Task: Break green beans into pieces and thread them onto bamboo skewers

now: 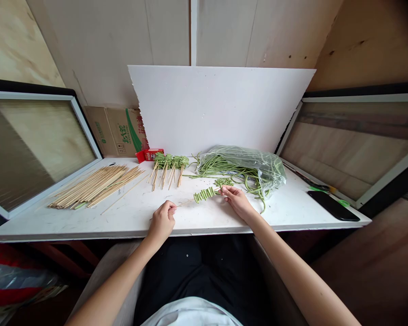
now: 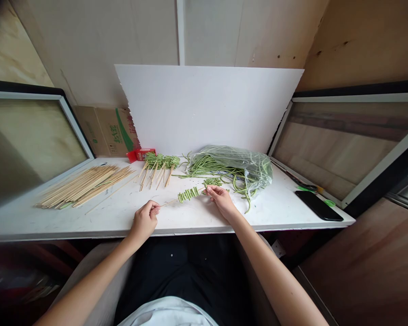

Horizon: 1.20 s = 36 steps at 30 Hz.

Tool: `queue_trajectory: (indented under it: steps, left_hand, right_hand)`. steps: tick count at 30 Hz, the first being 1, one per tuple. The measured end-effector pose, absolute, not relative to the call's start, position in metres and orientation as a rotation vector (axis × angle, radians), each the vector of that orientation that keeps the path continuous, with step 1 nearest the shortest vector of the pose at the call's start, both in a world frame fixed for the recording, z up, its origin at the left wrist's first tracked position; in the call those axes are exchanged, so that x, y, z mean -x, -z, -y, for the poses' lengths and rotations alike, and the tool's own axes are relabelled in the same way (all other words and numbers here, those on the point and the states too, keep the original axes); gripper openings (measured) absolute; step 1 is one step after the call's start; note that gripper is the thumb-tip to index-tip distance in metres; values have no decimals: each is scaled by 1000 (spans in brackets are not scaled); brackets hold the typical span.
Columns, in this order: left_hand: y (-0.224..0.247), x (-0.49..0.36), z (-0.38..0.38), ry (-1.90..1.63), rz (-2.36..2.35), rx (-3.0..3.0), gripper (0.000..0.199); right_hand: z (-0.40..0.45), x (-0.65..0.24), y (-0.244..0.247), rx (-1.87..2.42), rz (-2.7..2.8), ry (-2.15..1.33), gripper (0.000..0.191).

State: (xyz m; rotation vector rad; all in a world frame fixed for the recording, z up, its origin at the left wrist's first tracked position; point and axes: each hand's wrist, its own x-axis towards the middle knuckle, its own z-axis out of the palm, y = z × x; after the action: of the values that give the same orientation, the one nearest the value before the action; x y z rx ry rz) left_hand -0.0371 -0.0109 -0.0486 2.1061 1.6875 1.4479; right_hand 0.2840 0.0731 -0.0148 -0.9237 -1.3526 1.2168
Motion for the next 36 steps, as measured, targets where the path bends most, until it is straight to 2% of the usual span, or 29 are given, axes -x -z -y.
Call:
queue_trajectory:
  steps: [20,31,36]
  left_hand:
    - [47,37,11,-1407,-1697,-2092,14]
    - [46,37,11,-1405,-1702,-2106,15]
    - [46,37,11,-1403,-1705,-2095,15]
  right_hand:
    - [-65,-283,6,857,1272,-1353,39]
    - [-65,-283,6,901,1254,-1326,45]
    - [-65,-283,7,873,1246,-1353,41]
